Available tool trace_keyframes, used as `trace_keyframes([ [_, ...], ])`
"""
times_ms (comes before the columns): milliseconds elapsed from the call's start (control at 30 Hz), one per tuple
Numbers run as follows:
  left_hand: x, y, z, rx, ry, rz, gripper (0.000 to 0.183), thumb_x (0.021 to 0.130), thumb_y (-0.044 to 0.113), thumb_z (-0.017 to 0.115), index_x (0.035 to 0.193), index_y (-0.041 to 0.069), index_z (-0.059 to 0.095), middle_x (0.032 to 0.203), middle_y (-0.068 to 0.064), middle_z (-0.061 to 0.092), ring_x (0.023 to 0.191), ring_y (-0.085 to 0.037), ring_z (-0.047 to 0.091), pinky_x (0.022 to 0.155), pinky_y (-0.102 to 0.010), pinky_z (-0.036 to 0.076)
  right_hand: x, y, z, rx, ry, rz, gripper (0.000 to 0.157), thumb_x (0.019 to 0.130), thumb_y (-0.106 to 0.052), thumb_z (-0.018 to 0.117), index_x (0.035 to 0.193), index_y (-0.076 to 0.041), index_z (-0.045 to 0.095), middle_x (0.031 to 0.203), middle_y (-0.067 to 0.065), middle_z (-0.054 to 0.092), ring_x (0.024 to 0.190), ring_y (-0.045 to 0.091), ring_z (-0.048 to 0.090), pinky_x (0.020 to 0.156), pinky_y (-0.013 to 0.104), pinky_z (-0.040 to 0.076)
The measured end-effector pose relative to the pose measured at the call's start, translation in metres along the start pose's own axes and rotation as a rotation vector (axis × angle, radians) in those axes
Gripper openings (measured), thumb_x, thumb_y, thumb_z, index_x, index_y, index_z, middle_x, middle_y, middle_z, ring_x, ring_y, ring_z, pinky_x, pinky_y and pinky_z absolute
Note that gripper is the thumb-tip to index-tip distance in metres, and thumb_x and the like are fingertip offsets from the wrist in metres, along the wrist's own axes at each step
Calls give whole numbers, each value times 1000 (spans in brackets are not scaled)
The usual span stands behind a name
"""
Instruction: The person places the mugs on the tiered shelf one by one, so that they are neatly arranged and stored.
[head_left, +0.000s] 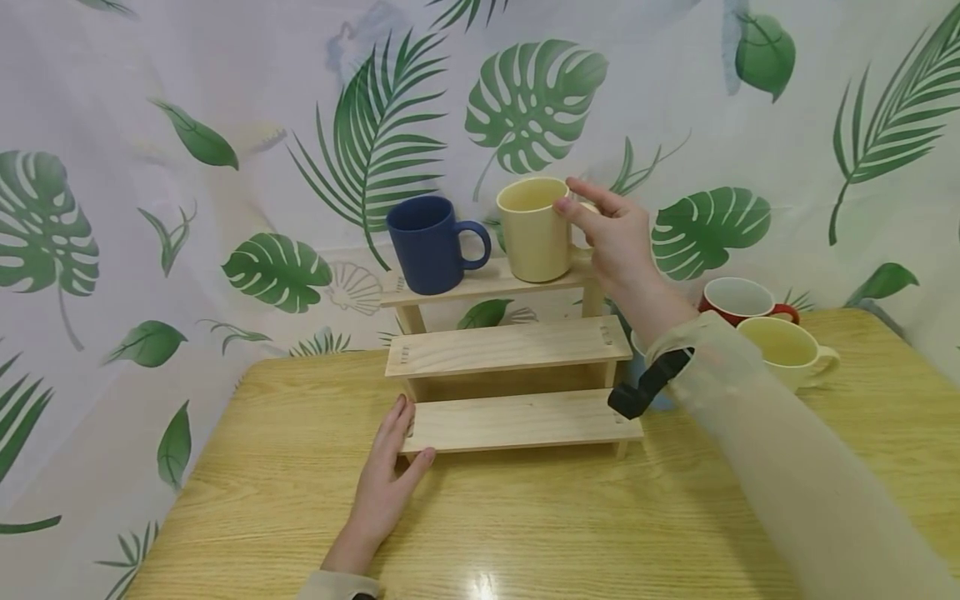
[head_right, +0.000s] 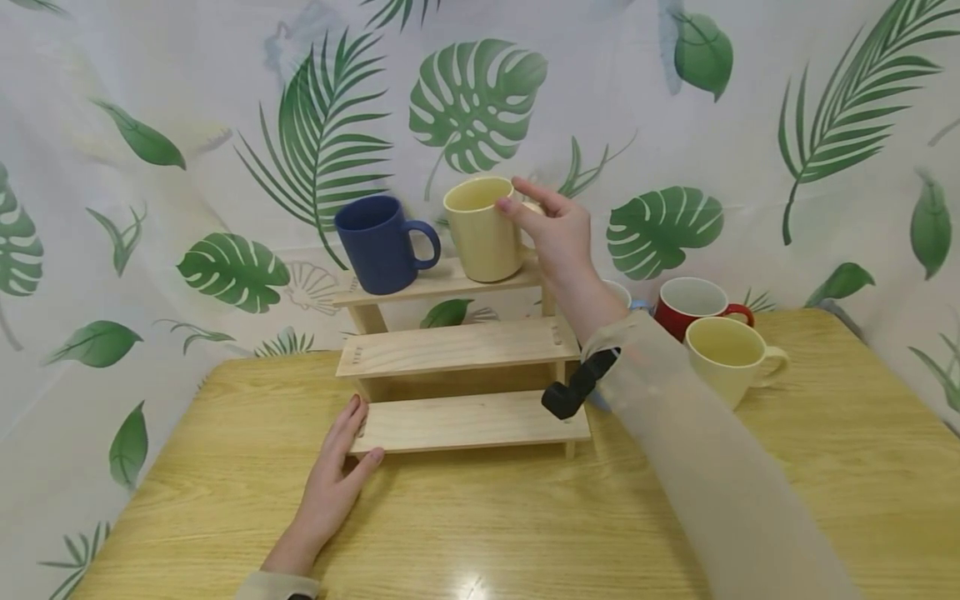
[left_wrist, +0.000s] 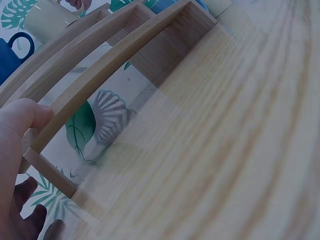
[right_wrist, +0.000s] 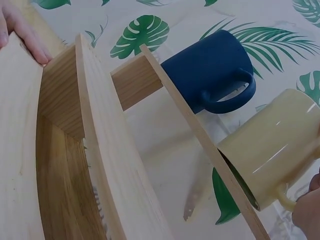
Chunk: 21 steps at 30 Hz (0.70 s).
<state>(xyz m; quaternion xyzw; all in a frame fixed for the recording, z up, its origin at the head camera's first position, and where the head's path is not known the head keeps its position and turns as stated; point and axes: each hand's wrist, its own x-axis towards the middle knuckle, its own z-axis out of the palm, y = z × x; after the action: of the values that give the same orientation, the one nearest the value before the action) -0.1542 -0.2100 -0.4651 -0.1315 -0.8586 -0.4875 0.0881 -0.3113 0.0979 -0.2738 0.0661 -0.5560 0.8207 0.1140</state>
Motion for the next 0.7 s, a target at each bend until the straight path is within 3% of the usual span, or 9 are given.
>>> trace_keyframes([
  [133, 0, 1, 0, 8, -1, -5, 68, 96, 37, 58, 153, 19, 24, 159, -1, 13, 142, -21, 17, 109, -56, 20, 0, 1, -1, 4, -4, 9, 33, 79, -11, 79, 111, -13, 73, 141, 0, 47, 136, 12, 27, 105, 39, 20],
  [300, 0, 3, -1, 9, -6, -11, 68, 96, 38, 57, 153, 20, 24, 159, -1, 13, 142, -21, 16, 109, -57, 20, 0, 2, -2, -3, -6, 14, 36, 80, -12, 78, 115, -13, 71, 142, -2, 45, 133, 11, 27, 97, 34, 22],
  [433, 0, 3, -1, 4, -8, -10, 68, 96, 37, 57, 153, 21, 24, 159, 0, 13, 142, -22, 16, 109, -58, 19, -2, 3, -3, -18, -3, 10, 42, 81, -14, 77, 122, -10, 67, 139, -2, 47, 111, 8, 37, 80, 25, 26],
  [567, 0, 2, -1, -1, -9, -6, 67, 96, 36, 57, 153, 21, 24, 159, -1, 13, 142, -22, 16, 109, -58, 19, -3, 5, -5, -51, 9, -7, 47, 82, -15, 77, 126, -8, 64, 134, 1, 51, 82, 9, 37, 63, 20, 27],
  [700, 0, 3, -1, -2, -6, -6, 67, 96, 36, 57, 153, 21, 24, 159, -1, 13, 142, -21, 16, 109, -57, 19, -4, 7, -7, -113, 19, -31, 47, 81, -20, 78, 125, -9, 65, 129, 2, 55, 76, 9, 36, 60, 19, 30],
])
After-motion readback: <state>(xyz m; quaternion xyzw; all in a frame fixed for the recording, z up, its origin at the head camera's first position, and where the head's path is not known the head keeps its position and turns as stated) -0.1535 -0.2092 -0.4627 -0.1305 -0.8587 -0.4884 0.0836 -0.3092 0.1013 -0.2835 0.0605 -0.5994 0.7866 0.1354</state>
